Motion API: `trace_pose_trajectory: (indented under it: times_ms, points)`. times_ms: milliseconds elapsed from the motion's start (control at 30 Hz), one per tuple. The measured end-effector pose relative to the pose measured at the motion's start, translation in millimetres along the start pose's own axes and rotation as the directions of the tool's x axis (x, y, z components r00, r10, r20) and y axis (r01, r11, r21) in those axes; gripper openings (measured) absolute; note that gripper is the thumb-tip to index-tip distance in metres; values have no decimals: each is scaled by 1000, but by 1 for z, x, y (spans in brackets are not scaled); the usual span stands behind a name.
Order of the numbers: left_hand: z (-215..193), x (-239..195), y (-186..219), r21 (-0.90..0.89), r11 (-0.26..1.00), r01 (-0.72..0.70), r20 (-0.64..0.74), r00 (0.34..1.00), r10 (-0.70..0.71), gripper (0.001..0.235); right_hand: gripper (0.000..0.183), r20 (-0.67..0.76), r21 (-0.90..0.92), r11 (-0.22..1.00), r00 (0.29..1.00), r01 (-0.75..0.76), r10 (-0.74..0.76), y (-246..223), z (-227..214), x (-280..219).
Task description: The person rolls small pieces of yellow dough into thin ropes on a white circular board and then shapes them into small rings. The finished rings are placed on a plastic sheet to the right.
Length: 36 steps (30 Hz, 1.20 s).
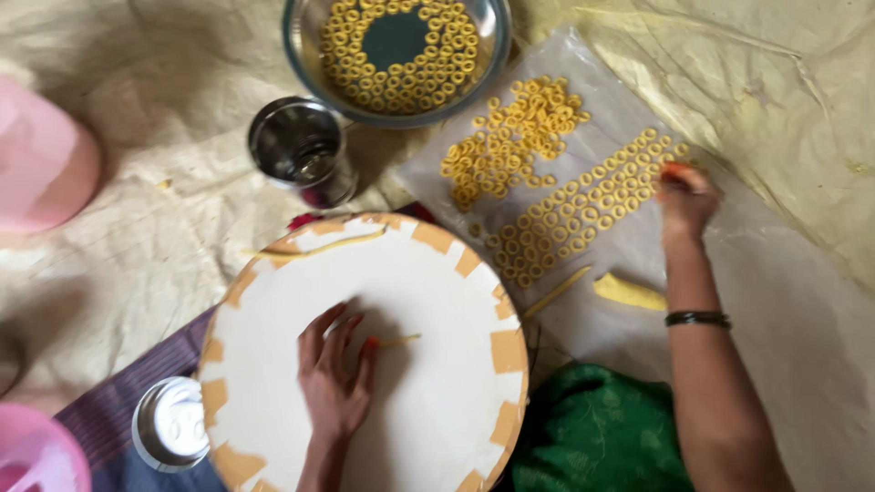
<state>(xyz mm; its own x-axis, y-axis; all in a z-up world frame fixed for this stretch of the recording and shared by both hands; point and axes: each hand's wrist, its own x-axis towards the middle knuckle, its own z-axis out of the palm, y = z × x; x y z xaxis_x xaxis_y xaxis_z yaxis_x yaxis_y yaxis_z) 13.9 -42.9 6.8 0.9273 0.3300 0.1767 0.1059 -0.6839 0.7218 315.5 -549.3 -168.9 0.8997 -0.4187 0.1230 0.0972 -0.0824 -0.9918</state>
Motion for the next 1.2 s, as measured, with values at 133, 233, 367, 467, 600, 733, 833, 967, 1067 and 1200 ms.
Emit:
trace_pose_trajectory:
  times_ms: [133,233,367,467,600,733,833,967,1067,1200]
  points:
    - [-4,-2,-2,-39,999,4,1,1000,-4,31,22,602,-337,941,763,-25,236,-54,59,-77]
    - [-6,-3,-6,-44,999,-32,-20,999,31,31,19,747,-529,820,578,216,330,-98,79,-139]
    - [-6,-3,-10,-55,997,-48,-26,999,47,30,30,675,-738,440,582,512,455,-135,87,-197]
    - [-7,-5,-13,-116,992,-43,-37,999,39,29,36,687,-725,357,587,589,428,-144,91,-212]
    - [-7,-3,-20,-342,936,79,-27,995,-93,26,35,664,-741,323,571,589,482,-151,96,-214]
    - [-11,2,-30,-607,765,215,43,970,-239,26,21,679,-639,587,723,497,127,-177,110,-225]
    - [-15,10,-36,-723,606,331,148,931,-333,30,14,622,-461,709,764,534,-172,-203,131,-264]
    - [-25,19,-45,-730,586,354,167,922,-349,33,11,766,-234,713,577,661,-284,-226,178,-330]
    - [-36,19,-52,-754,597,275,61,933,-354,32,32,818,-240,594,489,768,-301,-232,218,-352]
    - [-55,19,-60,-857,457,236,10,896,-444,29,57,849,-330,377,447,865,-282,-232,278,-342]
